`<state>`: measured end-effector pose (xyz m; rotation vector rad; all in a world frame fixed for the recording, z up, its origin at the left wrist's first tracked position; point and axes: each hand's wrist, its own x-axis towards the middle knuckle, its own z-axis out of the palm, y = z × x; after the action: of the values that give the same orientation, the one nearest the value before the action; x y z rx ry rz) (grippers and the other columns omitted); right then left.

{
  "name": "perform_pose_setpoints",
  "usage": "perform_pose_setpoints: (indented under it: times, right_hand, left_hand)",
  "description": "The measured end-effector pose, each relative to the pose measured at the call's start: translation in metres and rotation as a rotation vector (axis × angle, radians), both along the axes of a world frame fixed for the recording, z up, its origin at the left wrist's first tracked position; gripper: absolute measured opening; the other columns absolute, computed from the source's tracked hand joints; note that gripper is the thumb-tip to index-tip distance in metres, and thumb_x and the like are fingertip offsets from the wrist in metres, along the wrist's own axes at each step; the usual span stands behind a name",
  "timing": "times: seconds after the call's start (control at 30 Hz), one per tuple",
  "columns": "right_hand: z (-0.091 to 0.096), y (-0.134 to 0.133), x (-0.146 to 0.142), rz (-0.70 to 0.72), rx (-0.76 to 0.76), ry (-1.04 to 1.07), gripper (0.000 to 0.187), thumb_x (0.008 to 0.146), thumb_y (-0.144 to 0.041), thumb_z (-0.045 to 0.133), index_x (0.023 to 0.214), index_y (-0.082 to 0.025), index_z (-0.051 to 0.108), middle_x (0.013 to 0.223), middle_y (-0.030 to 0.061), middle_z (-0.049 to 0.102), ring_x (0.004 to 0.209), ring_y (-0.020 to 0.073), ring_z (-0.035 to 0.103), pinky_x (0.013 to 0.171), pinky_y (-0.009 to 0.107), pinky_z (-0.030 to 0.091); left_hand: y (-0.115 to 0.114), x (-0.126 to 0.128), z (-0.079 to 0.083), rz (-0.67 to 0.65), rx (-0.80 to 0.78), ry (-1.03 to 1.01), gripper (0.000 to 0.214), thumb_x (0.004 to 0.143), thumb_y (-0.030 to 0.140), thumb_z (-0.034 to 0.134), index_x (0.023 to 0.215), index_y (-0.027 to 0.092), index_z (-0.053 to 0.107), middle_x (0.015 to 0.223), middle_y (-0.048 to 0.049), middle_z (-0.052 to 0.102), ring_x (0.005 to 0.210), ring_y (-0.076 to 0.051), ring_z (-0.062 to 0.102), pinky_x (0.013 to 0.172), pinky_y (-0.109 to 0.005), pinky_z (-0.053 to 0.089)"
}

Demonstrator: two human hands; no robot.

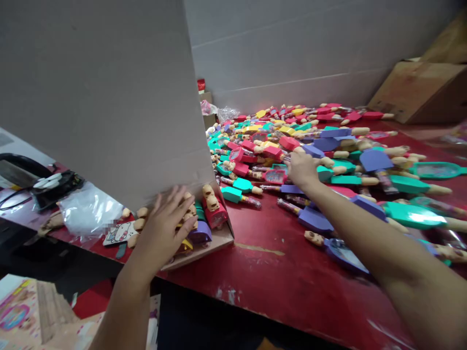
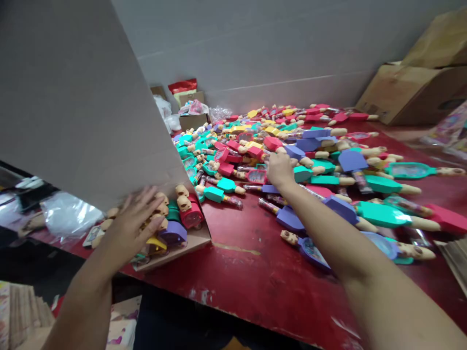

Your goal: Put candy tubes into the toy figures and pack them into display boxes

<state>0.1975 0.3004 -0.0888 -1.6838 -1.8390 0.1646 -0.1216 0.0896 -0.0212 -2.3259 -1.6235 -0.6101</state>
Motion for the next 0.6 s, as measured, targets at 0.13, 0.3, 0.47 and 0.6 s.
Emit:
perform_pose_setpoints:
  times: [0.13,0.3,0.47,0.6]
  right_hand:
    - [-0.011,-0.096,-0.016,0.124,-0.107,0.288,0.04,0.091,-0.05,0.024,0.088,-0.02,0.051,0.071,0.0041,0.054,0.064,0.0185,0.053,0.061,0.033,0.045]
    - [-0.037,-0.216,-0.039,0.552,-0.577,0.84,0.021,0.081,-0.052,0.049,0.083,-0.032,0.055,0.076,0.0028,0.058,0.072,0.0246,0.058,0.063,0.04,0.05]
    - [-0.029,-0.224,-0.046,0.449,-0.341,0.966,0.032,0.074,-0.053,0.059,0.094,-0.029,0.054,0.096,0.0048,0.058,0.089,0.0256,0.058,0.076,0.043,0.05]
    - [0.009,-0.209,-0.072,0.452,-0.235,0.88,0.023,0.079,-0.044,0.059,0.077,-0.023,0.051,0.074,0.0026,0.055,0.064,0.018,0.056,0.059,0.034,0.046]
  left_hand:
    - [-0.025,0.051,-0.019,-0.06,-0.038,-0.549,0.022,0.088,0.023,0.046,0.105,0.021,0.06,0.112,-0.0067,0.063,0.109,-0.019,0.056,0.095,-0.038,0.044]
    - [-0.038,0.121,-0.069,-0.129,-0.739,-1.317,0.039,0.081,0.037,0.056,0.112,0.015,0.05,0.109,-0.0106,0.062,0.099,-0.02,0.06,0.088,-0.035,0.049]
    - [-0.046,0.129,-0.09,-0.12,-0.72,-1.215,0.032,0.079,0.032,0.059,0.105,0.015,0.05,0.102,-0.009,0.061,0.093,-0.021,0.059,0.085,-0.036,0.048]
    - [-0.059,0.105,-0.078,-0.266,-0.569,-0.877,0.037,0.082,0.03,0.057,0.115,0.017,0.047,0.113,-0.01,0.059,0.103,-0.021,0.056,0.089,-0.035,0.046]
